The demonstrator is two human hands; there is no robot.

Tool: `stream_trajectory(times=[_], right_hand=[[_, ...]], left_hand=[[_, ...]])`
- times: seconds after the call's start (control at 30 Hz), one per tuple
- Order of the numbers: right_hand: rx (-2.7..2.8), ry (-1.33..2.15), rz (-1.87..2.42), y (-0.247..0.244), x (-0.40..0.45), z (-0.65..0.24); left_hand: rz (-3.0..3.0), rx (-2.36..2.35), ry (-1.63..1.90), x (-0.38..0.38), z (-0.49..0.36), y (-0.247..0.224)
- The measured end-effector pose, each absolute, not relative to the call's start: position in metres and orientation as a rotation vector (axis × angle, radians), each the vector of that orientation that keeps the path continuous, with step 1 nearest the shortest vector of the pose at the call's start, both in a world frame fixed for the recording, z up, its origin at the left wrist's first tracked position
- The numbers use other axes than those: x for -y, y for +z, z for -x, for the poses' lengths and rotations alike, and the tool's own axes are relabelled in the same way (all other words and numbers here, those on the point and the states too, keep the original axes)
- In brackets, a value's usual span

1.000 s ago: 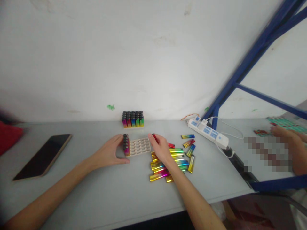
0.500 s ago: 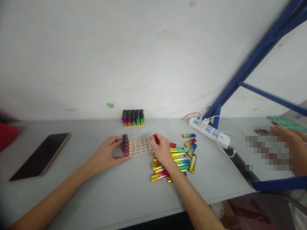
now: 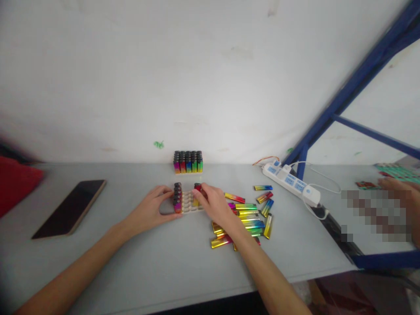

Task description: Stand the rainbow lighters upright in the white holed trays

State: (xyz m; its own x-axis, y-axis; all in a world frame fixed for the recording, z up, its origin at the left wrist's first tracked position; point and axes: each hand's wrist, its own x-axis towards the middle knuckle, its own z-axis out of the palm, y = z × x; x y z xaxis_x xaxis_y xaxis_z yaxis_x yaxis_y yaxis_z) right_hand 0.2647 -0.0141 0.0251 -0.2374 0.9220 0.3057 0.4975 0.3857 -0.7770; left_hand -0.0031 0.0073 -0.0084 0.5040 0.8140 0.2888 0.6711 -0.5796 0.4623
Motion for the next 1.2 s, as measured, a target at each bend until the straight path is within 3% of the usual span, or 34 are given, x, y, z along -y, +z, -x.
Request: stream_trajectory(times=[0.63,0.93,1.2], right_hand=[[2.375,0.467,1.192,0.019,-0.026,-0.247],[1.935,0.446,1.371,0.033,0.031,-0.376],[2.207,0.409,1.66,0.014,0.018,-0.394]], left_hand=[[-2.449,-1.198,0.709,-0.014,0.01,-0.012],[-2.56,-1.266,0.619,-0.031,0.004,-0.006],[-2.575,-1.299,0.506,-0.049,0.0,0.001]])
